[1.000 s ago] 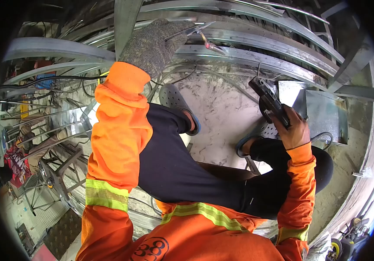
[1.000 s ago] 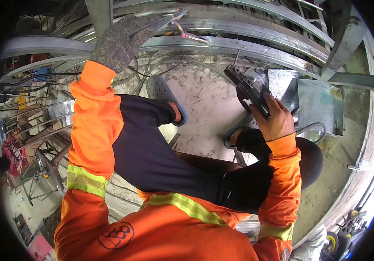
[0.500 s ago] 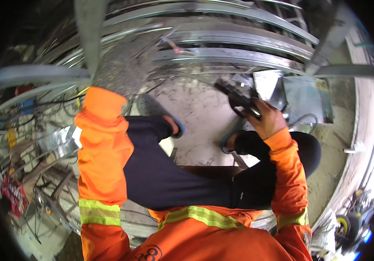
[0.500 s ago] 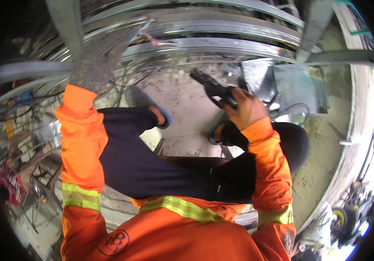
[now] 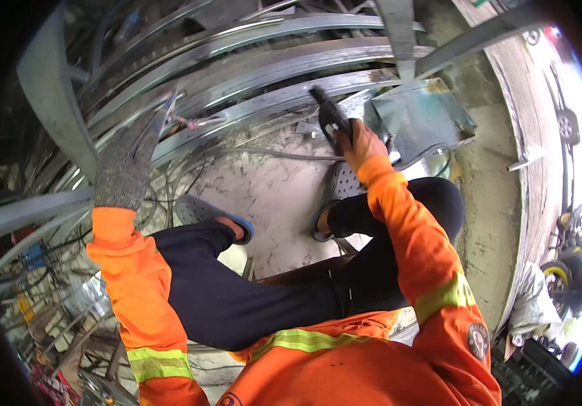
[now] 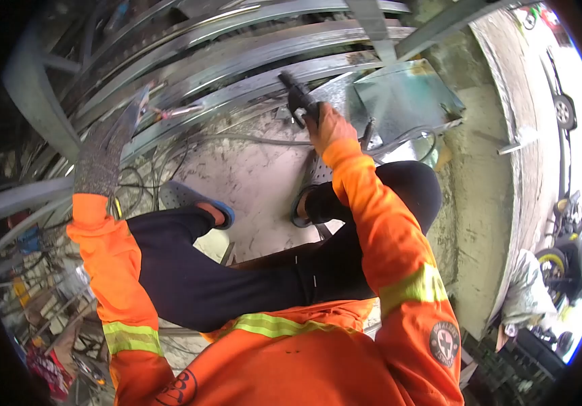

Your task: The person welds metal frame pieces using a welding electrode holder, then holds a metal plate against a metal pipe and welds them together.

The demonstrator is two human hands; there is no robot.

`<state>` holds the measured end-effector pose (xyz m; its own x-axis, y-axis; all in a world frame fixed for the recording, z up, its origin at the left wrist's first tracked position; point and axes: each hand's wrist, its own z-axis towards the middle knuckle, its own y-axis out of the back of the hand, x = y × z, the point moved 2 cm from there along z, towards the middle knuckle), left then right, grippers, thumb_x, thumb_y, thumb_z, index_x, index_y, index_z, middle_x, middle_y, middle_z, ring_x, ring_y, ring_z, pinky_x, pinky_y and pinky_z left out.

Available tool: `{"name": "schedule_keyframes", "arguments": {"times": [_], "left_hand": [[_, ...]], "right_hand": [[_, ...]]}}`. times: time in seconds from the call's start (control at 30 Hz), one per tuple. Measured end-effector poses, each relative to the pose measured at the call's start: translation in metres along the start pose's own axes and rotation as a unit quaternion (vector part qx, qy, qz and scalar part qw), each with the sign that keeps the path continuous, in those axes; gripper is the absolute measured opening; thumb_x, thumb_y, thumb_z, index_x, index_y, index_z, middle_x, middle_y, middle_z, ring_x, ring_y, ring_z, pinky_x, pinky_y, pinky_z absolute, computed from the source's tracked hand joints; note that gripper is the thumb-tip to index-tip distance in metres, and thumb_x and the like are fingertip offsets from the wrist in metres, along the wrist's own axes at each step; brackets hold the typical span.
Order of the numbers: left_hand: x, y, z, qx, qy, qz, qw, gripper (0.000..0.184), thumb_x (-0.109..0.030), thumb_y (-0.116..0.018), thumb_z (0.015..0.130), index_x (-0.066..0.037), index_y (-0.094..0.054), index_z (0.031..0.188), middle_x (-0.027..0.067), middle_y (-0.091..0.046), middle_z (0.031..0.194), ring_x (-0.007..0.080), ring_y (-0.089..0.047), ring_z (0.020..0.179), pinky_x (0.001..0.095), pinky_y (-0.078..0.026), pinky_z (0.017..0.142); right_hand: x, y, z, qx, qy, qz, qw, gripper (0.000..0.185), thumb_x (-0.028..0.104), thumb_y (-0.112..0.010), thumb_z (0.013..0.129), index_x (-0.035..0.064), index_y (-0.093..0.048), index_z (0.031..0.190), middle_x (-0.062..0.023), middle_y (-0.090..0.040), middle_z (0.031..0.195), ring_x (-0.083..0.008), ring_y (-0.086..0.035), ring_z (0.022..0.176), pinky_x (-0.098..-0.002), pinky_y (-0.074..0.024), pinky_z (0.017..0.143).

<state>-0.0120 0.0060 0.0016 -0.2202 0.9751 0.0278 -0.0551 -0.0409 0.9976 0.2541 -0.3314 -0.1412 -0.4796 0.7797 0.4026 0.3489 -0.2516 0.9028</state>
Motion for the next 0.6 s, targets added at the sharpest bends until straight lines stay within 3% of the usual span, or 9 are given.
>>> {"name": "schedule_keyframes", "arguments": {"times": [0.03, 0.1, 0.13, 0.23, 0.27, 0.4, 0.47, 0.6], "left_hand": [[-0.001, -0.002, 0.003, -0.007, -0.009, 0.000, 1.000, 0.042, -0.019, -0.049, 0.101, -0.015, -0.054, 0.142, 0.0121, -0.057, 0.140, 0.0355, -0.056, 0.124, 0.0438, -0.043, 0.108], [0.009, -0.012, 0.002, -0.001, 0.095, -0.103, 0.990, 0.039, -0.030, -0.049, 0.103, -0.015, -0.058, 0.137, 0.0131, -0.059, 0.137, 0.0379, -0.055, 0.124, 0.0439, -0.042, 0.108], [-0.008, 0.006, 0.009, 0.014, 0.202, -0.190, 0.961, 0.039, -0.035, -0.051, 0.102, -0.013, -0.062, 0.133, 0.0144, -0.061, 0.134, 0.0392, -0.054, 0.125, 0.0442, -0.042, 0.107], [-0.005, 0.005, 0.011, -0.028, 0.131, -0.150, 0.980, 0.039, -0.034, -0.053, 0.102, -0.013, -0.062, 0.133, 0.0148, -0.062, 0.132, 0.0394, -0.054, 0.124, 0.0445, -0.042, 0.107], [-0.014, 0.014, 0.009, -0.012, 0.207, -0.204, 0.957, 0.040, -0.035, -0.054, 0.101, -0.012, -0.062, 0.133, 0.0162, -0.062, 0.132, 0.0394, -0.055, 0.123, 0.0448, -0.042, 0.106], [-0.007, 0.007, 0.006, -0.016, 0.222, -0.165, 0.961, 0.041, -0.035, -0.055, 0.101, -0.011, -0.062, 0.133, 0.0180, -0.062, 0.130, 0.0400, -0.055, 0.122, 0.0454, -0.043, 0.105], [-0.003, 0.006, 0.006, -0.024, 0.171, -0.164, 0.971, 0.041, -0.036, -0.055, 0.100, -0.011, -0.061, 0.133, 0.0192, -0.062, 0.130, 0.0408, -0.055, 0.121, 0.0460, -0.043, 0.104], [-0.015, 0.019, 0.012, -0.015, 0.214, -0.176, 0.961, 0.041, -0.035, -0.054, 0.100, -0.010, -0.061, 0.132, 0.0184, -0.061, 0.132, 0.0409, -0.055, 0.120, 0.0466, -0.043, 0.103]], "right_hand": [[-0.020, -0.009, 0.015, -0.028, -0.045, -0.001, 0.999, 0.049, 0.050, -0.056, 0.095, 0.0045, -0.053, 0.112, -0.0261, -0.067, 0.107, -0.0460, -0.065, 0.100, -0.0533, -0.0517, 0.085], [-0.065, -0.028, 0.044, -0.086, -0.133, 0.010, 0.987, 0.049, 0.049, -0.057, 0.095, 0.0019, -0.052, 0.108, -0.0304, -0.067, 0.101, -0.0499, -0.063, 0.096, -0.0544, -0.0504, 0.084], [-0.083, -0.032, 0.052, -0.098, -0.166, 0.028, 0.981, 0.049, 0.050, -0.056, 0.096, 0.0027, -0.052, 0.108, -0.0306, -0.067, 0.103, -0.0509, -0.063, 0.097, -0.0550, -0.0504, 0.085], [-0.108, -0.028, 0.058, -0.101, -0.170, 0.016, 0.980, 0.051, 0.052, -0.054, 0.096, 0.0045, -0.051, 0.113, -0.0295, -0.067, 0.104, -0.0511, -0.063, 0.099, -0.0560, -0.0506, 0.085], [-0.110, -0.027, 0.059, -0.111, -0.159, 0.022, 0.981, 0.051, 0.052, -0.054, 0.096, 0.0043, -0.049, 0.115, -0.0307, -0.067, 0.102, -0.0517, -0.063, 0.098, -0.0564, -0.0502, 0.083], [-0.125, -0.034, 0.079, -0.138, -0.124, 0.067, 0.980, 0.051, 0.053, -0.055, 0.096, 0.0040, -0.051, 0.112, -0.0341, -0.065, 0.098, -0.0529, -0.062, 0.096, -0.0564, -0.0490, 0.082], [-0.132, -0.041, 0.090, -0.130, -0.143, 0.065, 0.979, 0.050, 0.052, -0.057, 0.095, 0.0047, -0.051, 0.109, -0.0331, -0.066, 0.097, -0.0524, -0.062, 0.095, -0.0566, -0.0494, 0.082], [-0.143, -0.048, 0.095, -0.114, -0.153, 0.067, 0.979, 0.051, 0.054, -0.057, 0.094, 0.0038, -0.052, 0.104, -0.0338, -0.066, 0.096, -0.0533, -0.062, 0.095, -0.0549, -0.0503, 0.081]]}}
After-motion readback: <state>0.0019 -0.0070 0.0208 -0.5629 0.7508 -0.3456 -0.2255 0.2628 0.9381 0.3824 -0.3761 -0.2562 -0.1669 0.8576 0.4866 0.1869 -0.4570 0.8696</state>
